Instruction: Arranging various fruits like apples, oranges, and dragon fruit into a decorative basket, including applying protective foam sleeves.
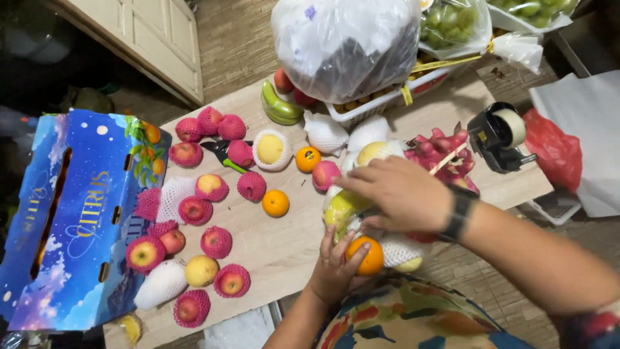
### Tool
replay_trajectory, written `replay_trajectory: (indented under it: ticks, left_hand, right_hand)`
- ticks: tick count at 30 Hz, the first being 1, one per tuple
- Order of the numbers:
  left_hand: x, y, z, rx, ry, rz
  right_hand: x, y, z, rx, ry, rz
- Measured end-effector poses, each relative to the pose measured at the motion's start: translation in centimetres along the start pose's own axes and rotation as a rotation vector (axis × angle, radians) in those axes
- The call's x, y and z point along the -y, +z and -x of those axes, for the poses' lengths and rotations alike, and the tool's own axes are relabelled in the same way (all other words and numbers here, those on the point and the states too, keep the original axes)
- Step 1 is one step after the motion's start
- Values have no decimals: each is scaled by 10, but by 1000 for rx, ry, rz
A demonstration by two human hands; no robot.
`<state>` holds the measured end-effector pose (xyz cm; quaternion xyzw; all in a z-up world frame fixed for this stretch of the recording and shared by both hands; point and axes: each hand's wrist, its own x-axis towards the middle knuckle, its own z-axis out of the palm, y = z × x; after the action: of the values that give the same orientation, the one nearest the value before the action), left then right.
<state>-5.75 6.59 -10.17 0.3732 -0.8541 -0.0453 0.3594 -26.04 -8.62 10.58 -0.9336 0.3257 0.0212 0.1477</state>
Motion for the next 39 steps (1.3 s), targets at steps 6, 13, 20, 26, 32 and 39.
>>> replay_trajectory:
  ticks: [6,13,20,26,32,39]
  left_hand:
    - [-9,0,-11,-161,15,-172]
    - [-24,-13,-45,-232,6,-201]
    - [-31,-7,-68,-353,58,-336]
    - [-31,-6,-65,-245,37,-362]
    - [-22,-15,-45,-144,56,-257]
    - [-20,-2,-23,-136,-10,-9]
  right_hand:
    - [-1,-11,-42,467,99,20]
    - [-26,-12,-42,456,-5,-2]
    - [-41,-35,-28,417,20,-58]
    - [-52,-26,-20,451,109,-148]
    - [-54,-17,-21,418,65,-223]
    - [-60,3,-23,409,19,-173]
